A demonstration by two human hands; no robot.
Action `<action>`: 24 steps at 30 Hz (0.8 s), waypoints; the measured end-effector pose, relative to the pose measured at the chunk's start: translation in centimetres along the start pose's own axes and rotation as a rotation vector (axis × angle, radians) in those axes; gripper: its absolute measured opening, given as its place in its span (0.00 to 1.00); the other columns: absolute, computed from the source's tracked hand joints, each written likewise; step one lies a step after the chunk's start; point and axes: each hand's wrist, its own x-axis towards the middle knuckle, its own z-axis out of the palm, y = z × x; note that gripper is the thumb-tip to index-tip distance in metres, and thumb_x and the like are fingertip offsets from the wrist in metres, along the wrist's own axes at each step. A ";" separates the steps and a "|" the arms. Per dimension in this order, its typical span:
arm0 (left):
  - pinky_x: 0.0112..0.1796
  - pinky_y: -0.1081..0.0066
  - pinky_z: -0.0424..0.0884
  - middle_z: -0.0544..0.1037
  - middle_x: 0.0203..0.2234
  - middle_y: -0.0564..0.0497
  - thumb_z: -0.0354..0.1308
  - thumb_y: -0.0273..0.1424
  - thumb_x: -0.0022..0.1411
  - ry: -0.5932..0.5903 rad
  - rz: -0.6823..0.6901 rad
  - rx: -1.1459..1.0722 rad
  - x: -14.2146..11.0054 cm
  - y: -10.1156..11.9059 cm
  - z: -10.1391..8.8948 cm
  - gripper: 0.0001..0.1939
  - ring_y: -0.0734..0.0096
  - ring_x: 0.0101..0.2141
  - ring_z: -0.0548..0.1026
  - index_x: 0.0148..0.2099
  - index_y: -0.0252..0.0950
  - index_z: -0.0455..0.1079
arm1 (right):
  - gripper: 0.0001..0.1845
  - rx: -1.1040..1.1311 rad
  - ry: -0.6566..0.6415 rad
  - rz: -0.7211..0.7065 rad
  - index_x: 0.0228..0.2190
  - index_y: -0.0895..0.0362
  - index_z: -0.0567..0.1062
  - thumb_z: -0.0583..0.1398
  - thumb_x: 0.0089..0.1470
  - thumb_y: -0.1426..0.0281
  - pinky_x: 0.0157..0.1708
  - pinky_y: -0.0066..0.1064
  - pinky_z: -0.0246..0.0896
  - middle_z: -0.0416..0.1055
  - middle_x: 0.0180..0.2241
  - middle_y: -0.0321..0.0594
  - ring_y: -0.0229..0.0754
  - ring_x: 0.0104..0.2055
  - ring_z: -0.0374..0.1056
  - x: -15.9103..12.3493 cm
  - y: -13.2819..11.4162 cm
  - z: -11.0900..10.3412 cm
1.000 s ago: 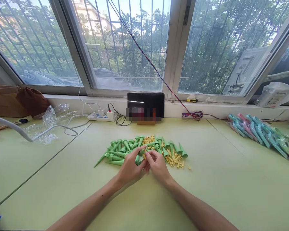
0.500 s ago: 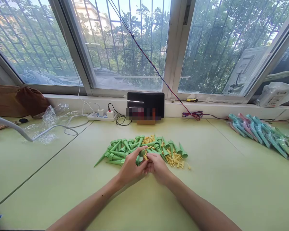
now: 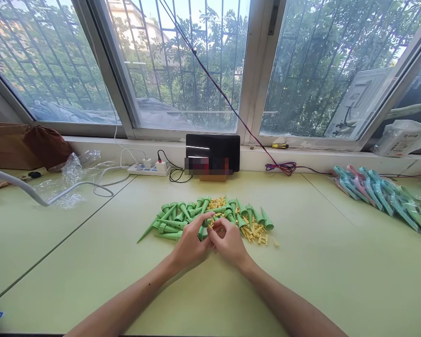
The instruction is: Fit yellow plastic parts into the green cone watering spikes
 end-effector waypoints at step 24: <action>0.58 0.60 0.65 0.71 0.55 0.43 0.54 0.18 0.56 -0.062 0.136 -0.030 -0.1 0.4 -0.1 0.22 0.60 0.60 0.65 0.52 0.38 0.64 | 0.08 -0.166 -0.088 -0.063 0.33 0.56 0.73 0.57 0.59 0.65 0.23 0.31 0.62 0.70 0.23 0.36 0.41 0.23 0.67 -0.1 -0.5 -0.4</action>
